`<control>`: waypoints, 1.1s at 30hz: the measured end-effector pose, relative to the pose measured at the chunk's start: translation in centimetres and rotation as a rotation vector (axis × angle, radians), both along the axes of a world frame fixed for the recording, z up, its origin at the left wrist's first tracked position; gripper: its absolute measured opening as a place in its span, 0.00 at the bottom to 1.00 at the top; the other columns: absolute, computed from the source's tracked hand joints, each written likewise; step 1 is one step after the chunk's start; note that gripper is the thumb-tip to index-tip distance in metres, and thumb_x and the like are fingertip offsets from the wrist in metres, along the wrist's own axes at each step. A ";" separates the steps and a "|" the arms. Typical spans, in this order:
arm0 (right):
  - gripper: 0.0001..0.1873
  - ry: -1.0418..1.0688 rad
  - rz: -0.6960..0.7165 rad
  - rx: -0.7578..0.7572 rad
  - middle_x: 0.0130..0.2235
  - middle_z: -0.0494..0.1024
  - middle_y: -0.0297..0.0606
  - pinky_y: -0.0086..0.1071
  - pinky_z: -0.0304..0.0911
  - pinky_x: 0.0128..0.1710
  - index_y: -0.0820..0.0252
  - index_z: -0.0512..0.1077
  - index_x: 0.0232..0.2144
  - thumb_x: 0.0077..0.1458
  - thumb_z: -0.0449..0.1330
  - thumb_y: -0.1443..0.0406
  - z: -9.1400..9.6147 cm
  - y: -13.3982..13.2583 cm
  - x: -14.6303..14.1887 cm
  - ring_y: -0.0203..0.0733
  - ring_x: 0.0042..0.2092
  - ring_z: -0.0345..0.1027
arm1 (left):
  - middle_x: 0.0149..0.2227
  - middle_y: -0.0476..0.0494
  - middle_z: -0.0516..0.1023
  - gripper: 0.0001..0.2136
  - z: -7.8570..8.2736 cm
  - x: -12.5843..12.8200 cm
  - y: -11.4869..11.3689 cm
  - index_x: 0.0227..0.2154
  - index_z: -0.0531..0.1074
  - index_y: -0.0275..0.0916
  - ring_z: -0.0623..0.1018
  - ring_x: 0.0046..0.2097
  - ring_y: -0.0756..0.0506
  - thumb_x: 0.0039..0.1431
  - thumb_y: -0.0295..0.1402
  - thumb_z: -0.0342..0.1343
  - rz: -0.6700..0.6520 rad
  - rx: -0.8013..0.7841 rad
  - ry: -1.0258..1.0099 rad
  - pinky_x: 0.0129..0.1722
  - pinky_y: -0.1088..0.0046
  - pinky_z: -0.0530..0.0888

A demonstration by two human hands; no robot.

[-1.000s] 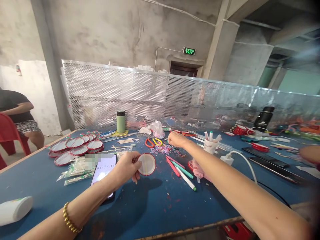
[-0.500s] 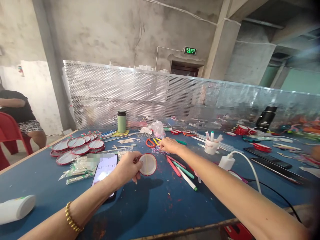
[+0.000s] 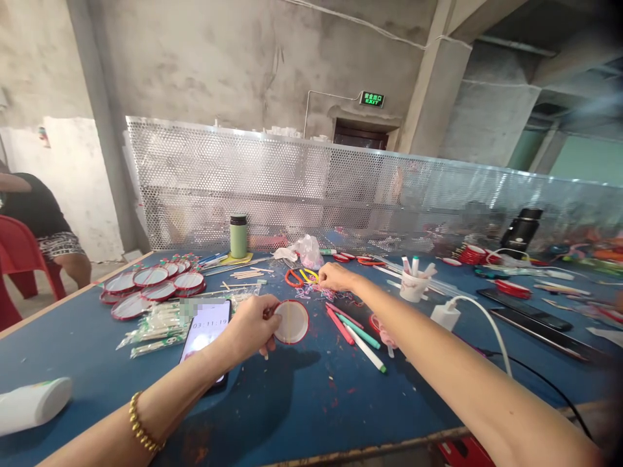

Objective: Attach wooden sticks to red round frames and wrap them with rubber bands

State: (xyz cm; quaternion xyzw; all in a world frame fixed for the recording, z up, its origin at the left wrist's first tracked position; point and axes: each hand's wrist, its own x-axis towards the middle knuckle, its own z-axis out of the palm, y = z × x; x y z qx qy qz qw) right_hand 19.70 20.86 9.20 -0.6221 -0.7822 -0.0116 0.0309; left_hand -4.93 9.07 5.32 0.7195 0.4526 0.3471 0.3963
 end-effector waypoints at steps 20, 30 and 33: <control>0.14 -0.145 -0.123 0.013 0.51 0.76 0.45 0.42 0.67 0.49 0.60 0.73 0.48 0.64 0.58 0.60 0.1 -1.5 -1.1 0.48 0.51 0.71 | 0.15 0.55 0.68 0.07 0.0 0.0 0.0 0.28 0.68 0.38 0.71 0.15 0.50 0.53 0.23 0.46 -0.013 0.033 0.049 0.13 0.79 0.69; 0.16 -0.276 -0.049 0.013 0.52 0.74 0.43 0.44 0.69 0.48 0.61 0.70 0.51 0.64 0.60 0.60 -2.1 -1.6 -2.3 0.46 0.49 0.72 | 0.15 0.55 0.68 0.07 -0.1 0.0 0.1 0.30 0.68 0.37 0.73 0.17 0.50 0.54 0.24 0.46 -0.007 0.033 0.053 0.14 0.78 0.70; 0.18 -0.294 -0.046 0.019 0.53 0.72 0.44 0.44 0.70 0.47 0.61 0.69 0.53 0.64 0.60 0.60 -2.5 -1.5 -2.6 0.46 0.49 0.71 | 0.15 0.55 0.68 0.07 0.1 0.0 0.0 0.30 0.68 0.37 0.72 0.16 0.50 0.54 0.23 0.46 -0.015 0.041 0.061 0.14 0.79 0.70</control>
